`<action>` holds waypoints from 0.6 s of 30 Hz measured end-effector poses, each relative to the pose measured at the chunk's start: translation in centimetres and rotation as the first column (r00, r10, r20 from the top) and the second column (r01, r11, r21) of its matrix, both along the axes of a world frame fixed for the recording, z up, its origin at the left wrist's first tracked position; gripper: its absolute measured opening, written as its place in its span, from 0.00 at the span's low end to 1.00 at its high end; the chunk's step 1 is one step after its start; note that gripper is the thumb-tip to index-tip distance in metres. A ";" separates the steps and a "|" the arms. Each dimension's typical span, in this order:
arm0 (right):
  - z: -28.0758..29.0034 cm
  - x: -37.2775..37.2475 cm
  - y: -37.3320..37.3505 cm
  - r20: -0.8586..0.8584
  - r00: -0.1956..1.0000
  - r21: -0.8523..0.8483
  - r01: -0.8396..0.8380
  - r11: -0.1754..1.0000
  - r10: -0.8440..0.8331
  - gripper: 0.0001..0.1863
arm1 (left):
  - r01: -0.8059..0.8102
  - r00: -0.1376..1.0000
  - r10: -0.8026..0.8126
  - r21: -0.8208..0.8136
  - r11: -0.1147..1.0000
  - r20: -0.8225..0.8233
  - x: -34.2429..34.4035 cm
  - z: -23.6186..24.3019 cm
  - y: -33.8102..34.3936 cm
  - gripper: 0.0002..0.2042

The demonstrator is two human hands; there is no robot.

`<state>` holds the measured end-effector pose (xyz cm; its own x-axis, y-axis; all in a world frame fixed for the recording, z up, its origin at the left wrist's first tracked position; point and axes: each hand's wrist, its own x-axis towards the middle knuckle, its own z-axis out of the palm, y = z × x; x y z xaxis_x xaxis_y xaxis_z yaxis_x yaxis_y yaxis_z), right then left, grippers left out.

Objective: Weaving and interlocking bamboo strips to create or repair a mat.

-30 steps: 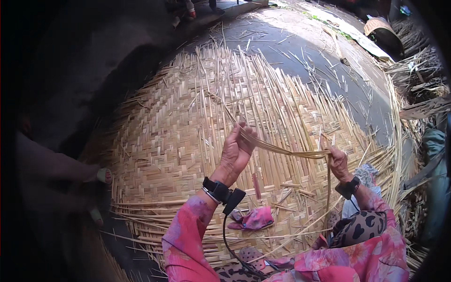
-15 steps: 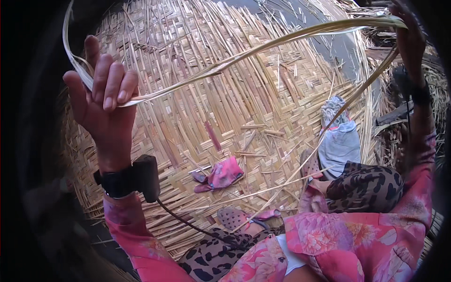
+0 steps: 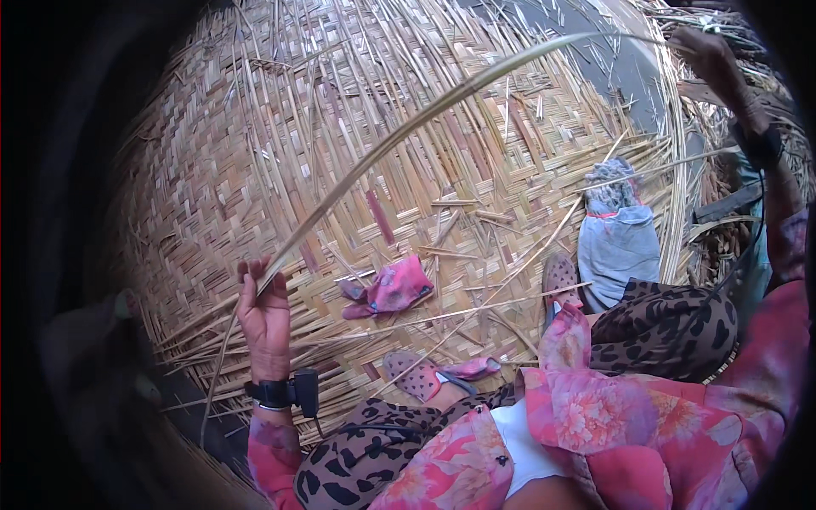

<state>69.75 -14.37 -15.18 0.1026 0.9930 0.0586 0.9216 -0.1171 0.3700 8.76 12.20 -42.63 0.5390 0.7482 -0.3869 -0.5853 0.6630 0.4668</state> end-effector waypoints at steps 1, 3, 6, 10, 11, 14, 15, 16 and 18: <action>-6.1 -2.2 -3.0 -0.165 0.960 -0.139 0.205 0.969 -0.227 0.09 | 0.005 0.997 -0.009 -0.047 0.999 -0.072 -0.5 -1.1 -1.5 0.11; -14.6 -4.8 -9.9 -0.470 0.742 -0.590 0.140 0.795 -0.479 0.14 | 0.073 0.978 -0.108 -0.194 0.978 -0.178 -1.5 -3.0 -4.3 0.10; -21.1 -7.8 -14.8 -0.491 0.569 -0.842 -0.116 0.526 -0.660 0.18 | -0.014 0.904 -0.168 -0.421 0.907 -0.393 -5.0 -6.4 -8.1 0.08; -27.1 -15.9 -7.9 -0.536 -0.042 -0.820 -0.211 0.532 -0.843 0.15 | -0.163 0.867 -0.034 -0.348 0.923 -0.497 -18.5 -7.2 -8.7 0.11; -27.4 -18.3 -6.7 -0.579 -0.161 -0.771 -0.212 0.601 -0.799 0.15 | -0.276 0.793 0.026 -0.321 0.906 -0.608 -17.8 -5.8 -8.2 0.20; -30.0 -22.4 -4.9 -0.847 0.103 -0.478 -0.578 0.662 -0.522 0.23 | -0.270 0.549 -0.133 -0.326 0.906 -0.825 -13.2 -0.9 -9.3 0.29; -30.2 -22.9 -3.1 -0.840 0.324 -0.532 -0.650 0.542 -0.436 0.26 | -0.291 0.533 -0.109 -0.303 0.907 -0.839 -13.8 1.4 -9.4 0.29; -30.6 -22.5 -1.6 -0.896 0.126 -0.423 -0.534 0.732 -0.426 0.28 | -0.048 0.433 -0.255 -0.305 0.951 -0.864 -14.2 3.1 -9.2 0.27; -31.7 -21.2 1.9 -0.990 0.075 -0.139 -0.277 0.951 -0.123 0.30 | 0.298 0.210 -0.330 -0.261 0.918 -0.920 -13.9 6.0 -8.3 0.20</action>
<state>48.58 -12.43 -46.89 -0.2107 0.9483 -0.2371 0.4558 -0.1192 -0.8821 -5.10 3.89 -36.59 -0.0239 0.5941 -0.8040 0.5092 0.6993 0.5017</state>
